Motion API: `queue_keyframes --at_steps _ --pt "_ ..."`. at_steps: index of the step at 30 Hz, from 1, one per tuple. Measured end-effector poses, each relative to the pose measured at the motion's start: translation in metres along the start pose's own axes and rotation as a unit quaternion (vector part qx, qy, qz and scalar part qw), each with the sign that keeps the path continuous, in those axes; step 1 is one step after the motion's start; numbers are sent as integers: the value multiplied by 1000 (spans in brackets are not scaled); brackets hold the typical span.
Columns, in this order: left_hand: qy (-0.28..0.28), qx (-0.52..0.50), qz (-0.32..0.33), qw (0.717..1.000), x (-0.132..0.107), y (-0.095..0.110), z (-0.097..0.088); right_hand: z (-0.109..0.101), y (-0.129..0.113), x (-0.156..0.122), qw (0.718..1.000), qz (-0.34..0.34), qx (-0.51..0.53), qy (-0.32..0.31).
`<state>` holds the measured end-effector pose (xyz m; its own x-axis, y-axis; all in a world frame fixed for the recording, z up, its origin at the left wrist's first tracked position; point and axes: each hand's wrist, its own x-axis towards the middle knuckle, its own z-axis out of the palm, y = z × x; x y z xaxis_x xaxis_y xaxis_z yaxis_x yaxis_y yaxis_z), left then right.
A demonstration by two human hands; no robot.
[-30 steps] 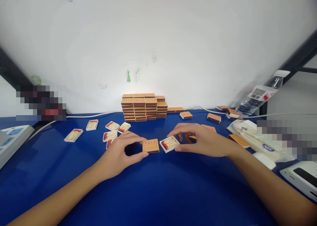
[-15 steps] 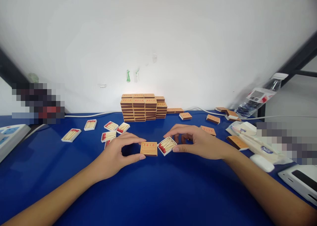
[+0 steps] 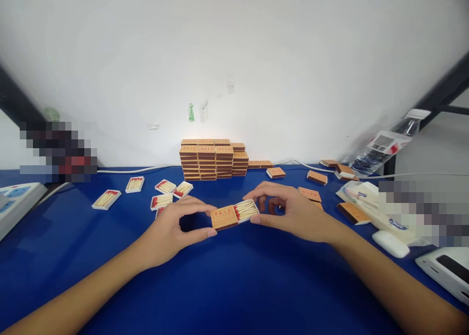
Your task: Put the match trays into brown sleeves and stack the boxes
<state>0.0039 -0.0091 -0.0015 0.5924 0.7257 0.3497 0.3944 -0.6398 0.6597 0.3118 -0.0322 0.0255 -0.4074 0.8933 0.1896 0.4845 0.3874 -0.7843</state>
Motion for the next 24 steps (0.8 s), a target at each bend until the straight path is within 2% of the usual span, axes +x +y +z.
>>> queue_keyframes --at_steps 4,11,15,19,24 --pt "10 3 0 1000 1 1 0 5 1 0 1000 -13 -5 28" --pt "37 17 -7 999 -2 6 4 12 4 1 999 -18 2 37" --pt "55 27 -2 998 -2 7 5 16 3 -2 999 -24 -12 29" --pt "44 16 -26 999 -2 9 1 17 1 -6 997 -68 -41 5" --pt "37 -11 -56 998 0 14 0 18 0 -7 997 -78 -25 -2"
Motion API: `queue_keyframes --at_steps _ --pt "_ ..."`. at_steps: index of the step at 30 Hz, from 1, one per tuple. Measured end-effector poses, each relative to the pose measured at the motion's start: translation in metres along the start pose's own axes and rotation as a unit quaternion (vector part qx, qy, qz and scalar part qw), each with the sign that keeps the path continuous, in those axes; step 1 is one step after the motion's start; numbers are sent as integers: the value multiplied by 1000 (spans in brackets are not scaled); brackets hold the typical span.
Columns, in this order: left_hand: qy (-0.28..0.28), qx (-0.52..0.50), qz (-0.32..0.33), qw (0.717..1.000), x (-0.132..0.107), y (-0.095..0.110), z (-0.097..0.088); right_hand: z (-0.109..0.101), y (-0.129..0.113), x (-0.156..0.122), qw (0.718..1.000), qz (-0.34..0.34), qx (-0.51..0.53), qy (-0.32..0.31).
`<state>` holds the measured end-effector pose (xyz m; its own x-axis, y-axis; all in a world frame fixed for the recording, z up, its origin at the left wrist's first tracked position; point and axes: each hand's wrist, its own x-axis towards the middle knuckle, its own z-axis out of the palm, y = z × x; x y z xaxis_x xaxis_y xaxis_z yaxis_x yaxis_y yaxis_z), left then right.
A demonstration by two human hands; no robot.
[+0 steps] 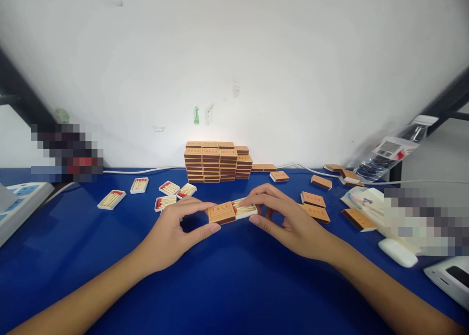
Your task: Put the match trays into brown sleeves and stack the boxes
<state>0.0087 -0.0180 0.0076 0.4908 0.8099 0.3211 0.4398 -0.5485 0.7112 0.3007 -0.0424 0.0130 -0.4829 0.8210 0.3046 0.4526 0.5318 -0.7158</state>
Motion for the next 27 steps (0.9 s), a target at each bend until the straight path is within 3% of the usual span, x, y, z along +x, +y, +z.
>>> queue_keyframes --at_steps 7,17,27 --pt "-15 -12 -22 1000 -1 2 0 1 -2 0 1000 -12 7 -1" --pt "-15 4 3 1000 -1 -3 1 2 -5 0 999 -27 -20 9" --pt "22 45 54 997 -4 -7 4 8 -9 0 999 -15 -7 51"
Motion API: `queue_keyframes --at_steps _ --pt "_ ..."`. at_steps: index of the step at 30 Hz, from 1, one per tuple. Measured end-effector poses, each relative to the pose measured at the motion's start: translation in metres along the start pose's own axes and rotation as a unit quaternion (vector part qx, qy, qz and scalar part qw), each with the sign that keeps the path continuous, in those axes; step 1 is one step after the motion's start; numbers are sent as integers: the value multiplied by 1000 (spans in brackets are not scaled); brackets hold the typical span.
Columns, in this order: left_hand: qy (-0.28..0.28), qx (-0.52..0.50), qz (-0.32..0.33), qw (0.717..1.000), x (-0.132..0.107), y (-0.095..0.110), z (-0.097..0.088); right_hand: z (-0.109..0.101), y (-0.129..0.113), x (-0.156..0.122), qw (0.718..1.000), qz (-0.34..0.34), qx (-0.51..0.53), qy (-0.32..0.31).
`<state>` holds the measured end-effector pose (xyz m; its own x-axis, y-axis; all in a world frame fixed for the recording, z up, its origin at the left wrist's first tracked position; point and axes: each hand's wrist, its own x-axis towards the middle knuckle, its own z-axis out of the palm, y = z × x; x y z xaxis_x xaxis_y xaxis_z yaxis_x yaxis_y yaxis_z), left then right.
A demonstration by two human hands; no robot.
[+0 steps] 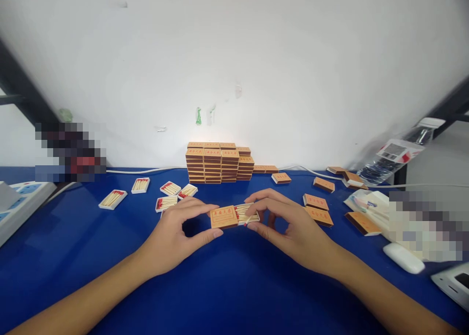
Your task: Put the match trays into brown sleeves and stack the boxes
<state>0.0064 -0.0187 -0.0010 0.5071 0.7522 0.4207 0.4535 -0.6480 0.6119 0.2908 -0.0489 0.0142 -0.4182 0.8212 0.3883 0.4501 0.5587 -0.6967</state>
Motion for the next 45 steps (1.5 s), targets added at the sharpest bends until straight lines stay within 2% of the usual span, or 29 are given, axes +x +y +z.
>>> queue_keyframes --at_steps 16,23,31,45 --pt "1 16 18 1000 -4 -1 3 8 0 1 997 63 34 23" --pt "-3 27 12 1000 -5 -3 7 7 0 1 997 9 -62 33" --pt "1 52 46 998 -4 -1 6 5 -1 -1 980 -86 -178 41" --pt "-10 42 59 997 -5 -1 7 6 0 -3 972 -91 -215 16"
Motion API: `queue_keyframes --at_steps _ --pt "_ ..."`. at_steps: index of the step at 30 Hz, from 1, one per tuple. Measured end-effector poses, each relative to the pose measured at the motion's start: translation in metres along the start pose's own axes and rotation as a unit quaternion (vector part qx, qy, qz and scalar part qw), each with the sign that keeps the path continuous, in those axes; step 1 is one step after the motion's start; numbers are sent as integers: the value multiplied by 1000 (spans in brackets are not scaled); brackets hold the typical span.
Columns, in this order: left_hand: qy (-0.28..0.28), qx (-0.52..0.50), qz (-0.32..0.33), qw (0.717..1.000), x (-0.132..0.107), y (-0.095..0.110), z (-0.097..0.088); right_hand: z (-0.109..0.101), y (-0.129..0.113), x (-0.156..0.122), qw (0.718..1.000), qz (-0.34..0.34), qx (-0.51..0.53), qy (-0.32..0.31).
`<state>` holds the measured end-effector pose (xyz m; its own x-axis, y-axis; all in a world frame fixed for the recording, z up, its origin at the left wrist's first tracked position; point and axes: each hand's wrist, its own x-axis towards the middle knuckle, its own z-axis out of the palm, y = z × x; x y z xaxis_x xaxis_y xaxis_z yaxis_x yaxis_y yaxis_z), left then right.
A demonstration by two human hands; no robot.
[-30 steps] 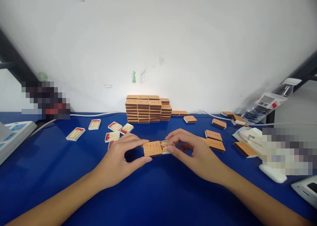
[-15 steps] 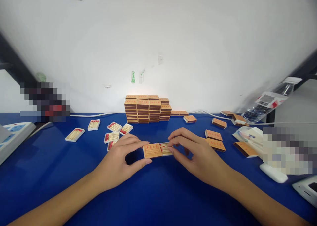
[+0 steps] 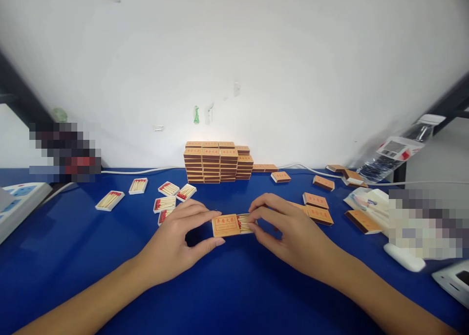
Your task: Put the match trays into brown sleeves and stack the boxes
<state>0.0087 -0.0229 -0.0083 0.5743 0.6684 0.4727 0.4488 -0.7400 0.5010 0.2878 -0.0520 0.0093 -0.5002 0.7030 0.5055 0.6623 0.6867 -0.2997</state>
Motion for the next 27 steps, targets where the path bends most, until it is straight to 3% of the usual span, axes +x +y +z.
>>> queue_keyframes --at_steps 7,18,27 --pt "7 2 12 1000 0 -1 2 -4 -2 3 994 -58 -87 -34" --pt "3 4 13 1000 2 0 1 -4 -6 2 964 -123 -233 -30" --pt "6 -6 4 1000 1 1 1 -4 -8 3 986 -96 -138 -20"
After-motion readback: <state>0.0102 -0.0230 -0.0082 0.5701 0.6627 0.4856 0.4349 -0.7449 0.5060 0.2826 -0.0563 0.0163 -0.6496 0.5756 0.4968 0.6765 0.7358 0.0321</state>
